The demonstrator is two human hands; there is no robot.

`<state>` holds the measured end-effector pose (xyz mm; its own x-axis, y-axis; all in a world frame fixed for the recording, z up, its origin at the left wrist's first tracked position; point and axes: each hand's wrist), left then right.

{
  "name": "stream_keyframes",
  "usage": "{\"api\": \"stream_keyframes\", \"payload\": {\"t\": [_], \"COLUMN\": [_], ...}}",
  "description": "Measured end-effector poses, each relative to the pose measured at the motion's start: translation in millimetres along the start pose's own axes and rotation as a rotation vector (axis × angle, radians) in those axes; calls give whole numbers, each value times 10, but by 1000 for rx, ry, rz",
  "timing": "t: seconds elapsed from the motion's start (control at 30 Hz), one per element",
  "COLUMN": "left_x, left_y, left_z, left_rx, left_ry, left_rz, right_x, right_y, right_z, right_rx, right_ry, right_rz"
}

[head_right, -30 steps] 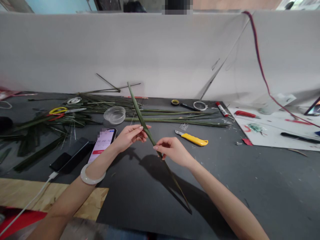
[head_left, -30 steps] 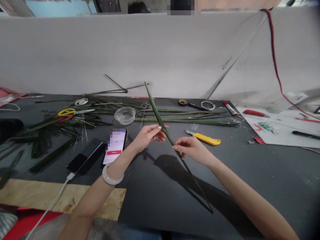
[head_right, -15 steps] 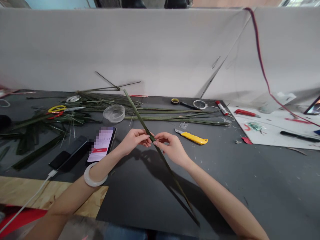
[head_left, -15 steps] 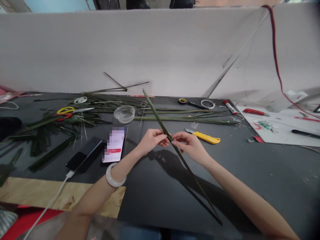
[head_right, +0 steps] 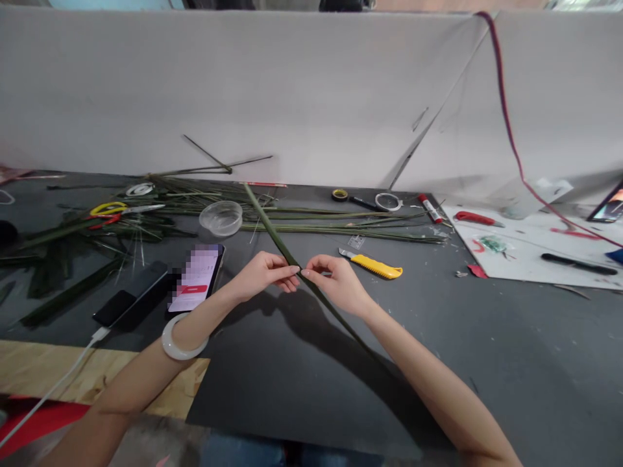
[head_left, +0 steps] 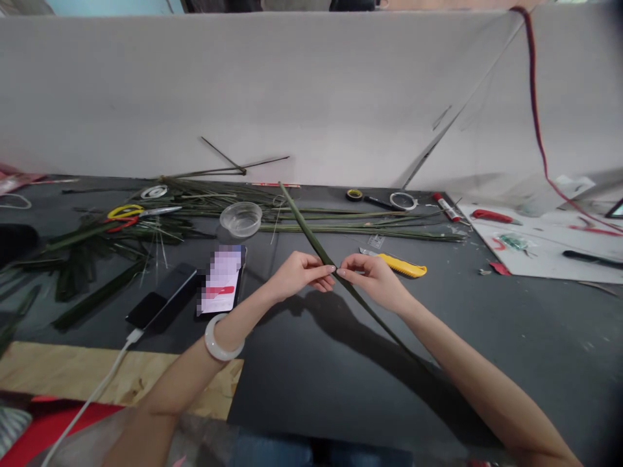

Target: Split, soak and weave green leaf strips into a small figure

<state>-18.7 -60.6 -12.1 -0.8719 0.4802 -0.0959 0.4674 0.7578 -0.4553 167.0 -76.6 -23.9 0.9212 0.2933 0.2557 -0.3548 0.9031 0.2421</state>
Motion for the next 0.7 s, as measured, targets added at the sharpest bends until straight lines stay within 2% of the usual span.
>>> {"api": "stream_keyframes", "payload": {"t": [0.17, 0.27, 0.33, 0.43, 0.53, 0.6, 0.7], "left_x": [15, 0, -21, -58, -88, -99, -110], "left_y": [-34, -53, -57, -47, -34, -35, -55], "left_z": [-34, -48, -51, -45, -34, -31, -37], "left_rx": [-34, -30, -23, -6, 1, -10, -20], "left_ry": [-44, -66, -74, -96, -114, -104, -75], "left_rz": [82, 77, 48, -36, -117, -146, -155], "right_x": [45, 18, -8, -38, -47, -44, -42], "right_y": [18, 33, 36, 18, -16, -36, -57], "right_z": [50, 25, -12, -54, -35, 8, 70], "right_rx": [-99, -145, -136, -38, 113, 202, 260], "right_ry": [271, 407, 420, 268, -47, -205, -255], "right_rz": [-3, -43, -61, -92, -119, -90, -27]}}
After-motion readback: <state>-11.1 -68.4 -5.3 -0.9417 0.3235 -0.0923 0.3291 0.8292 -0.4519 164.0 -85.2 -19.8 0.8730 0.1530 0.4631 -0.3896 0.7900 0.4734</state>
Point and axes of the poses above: each hand's wrist, its own y-axis towards the middle knuckle, its own x-axis out of the back of the hand, z = x × y, and after that the axes turned 12 degrees about x, right-handed
